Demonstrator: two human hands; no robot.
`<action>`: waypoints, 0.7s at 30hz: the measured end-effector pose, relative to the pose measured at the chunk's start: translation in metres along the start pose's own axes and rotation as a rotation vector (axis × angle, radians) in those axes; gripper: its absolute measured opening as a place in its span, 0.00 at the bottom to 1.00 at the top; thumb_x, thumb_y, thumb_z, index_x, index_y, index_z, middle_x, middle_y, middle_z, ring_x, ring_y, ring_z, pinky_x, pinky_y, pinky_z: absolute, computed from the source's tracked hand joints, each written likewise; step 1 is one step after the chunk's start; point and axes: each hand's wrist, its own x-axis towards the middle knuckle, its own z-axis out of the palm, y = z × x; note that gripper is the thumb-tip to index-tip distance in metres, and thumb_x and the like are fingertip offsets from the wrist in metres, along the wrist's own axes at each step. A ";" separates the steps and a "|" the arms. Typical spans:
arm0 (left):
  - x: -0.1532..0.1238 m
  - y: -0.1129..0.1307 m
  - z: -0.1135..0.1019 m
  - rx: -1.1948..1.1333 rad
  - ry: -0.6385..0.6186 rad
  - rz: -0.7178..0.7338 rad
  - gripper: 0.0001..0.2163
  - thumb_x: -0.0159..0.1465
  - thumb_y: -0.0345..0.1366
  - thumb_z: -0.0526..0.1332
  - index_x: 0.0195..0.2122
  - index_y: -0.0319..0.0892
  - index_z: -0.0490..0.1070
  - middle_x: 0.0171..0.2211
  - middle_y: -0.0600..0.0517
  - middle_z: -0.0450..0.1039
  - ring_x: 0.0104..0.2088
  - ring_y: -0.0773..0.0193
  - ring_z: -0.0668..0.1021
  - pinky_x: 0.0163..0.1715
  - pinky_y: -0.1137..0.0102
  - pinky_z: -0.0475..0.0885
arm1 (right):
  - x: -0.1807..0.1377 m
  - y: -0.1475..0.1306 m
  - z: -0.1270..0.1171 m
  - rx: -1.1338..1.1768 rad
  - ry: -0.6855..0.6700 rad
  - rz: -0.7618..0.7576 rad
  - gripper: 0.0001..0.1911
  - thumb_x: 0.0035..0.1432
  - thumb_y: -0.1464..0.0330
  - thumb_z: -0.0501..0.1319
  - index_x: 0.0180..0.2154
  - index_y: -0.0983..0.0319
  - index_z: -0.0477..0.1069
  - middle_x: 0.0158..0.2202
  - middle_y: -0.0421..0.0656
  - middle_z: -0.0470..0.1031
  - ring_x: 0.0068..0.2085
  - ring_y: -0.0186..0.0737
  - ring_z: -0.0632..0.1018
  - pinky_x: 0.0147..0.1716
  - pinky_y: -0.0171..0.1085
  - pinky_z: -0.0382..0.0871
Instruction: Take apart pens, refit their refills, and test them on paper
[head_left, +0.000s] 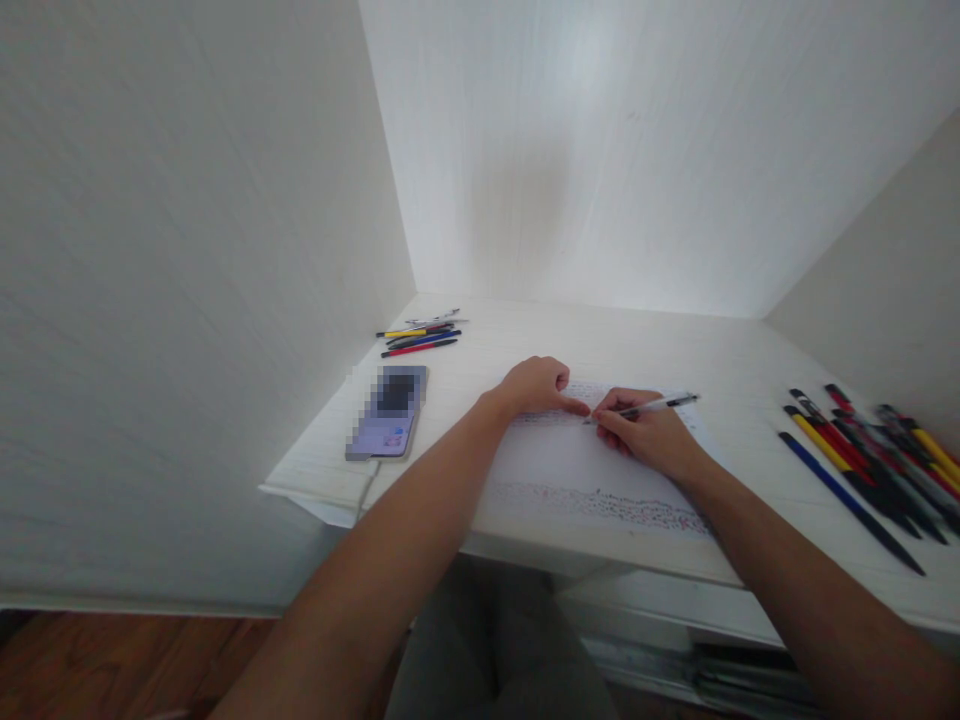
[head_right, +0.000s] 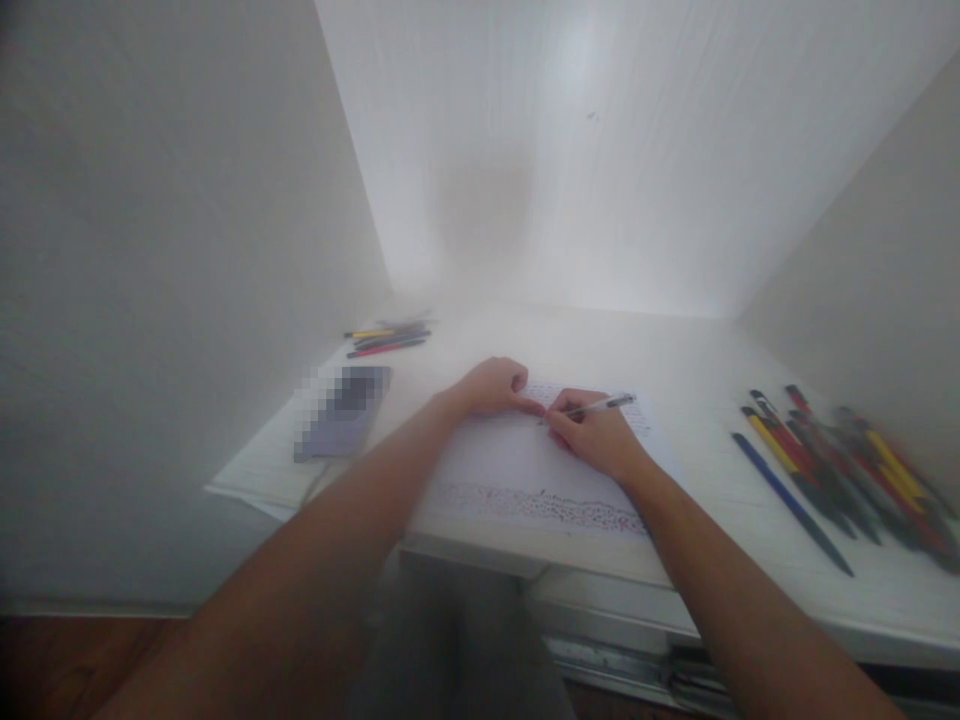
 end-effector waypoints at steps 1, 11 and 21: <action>0.000 0.000 0.000 0.002 0.000 0.001 0.25 0.51 0.58 0.70 0.24 0.42 0.64 0.25 0.54 0.67 0.26 0.66 0.64 0.26 0.67 0.51 | 0.000 0.000 0.000 0.001 0.003 -0.003 0.11 0.61 0.63 0.61 0.29 0.62 0.74 0.22 0.41 0.73 0.21 0.35 0.70 0.19 0.33 0.59; 0.001 -0.002 0.002 0.001 0.001 -0.003 0.24 0.51 0.58 0.71 0.24 0.42 0.64 0.25 0.54 0.67 0.26 0.66 0.64 0.26 0.67 0.50 | 0.001 0.001 0.000 0.019 0.003 0.003 0.12 0.60 0.62 0.62 0.28 0.62 0.73 0.22 0.42 0.73 0.21 0.35 0.70 0.19 0.33 0.58; 0.000 0.000 0.001 0.009 0.009 -0.008 0.25 0.52 0.57 0.71 0.24 0.42 0.63 0.25 0.54 0.67 0.26 0.66 0.63 0.26 0.67 0.51 | 0.000 -0.001 0.000 0.020 0.004 0.005 0.12 0.60 0.62 0.61 0.28 0.62 0.73 0.22 0.42 0.73 0.20 0.35 0.70 0.19 0.33 0.58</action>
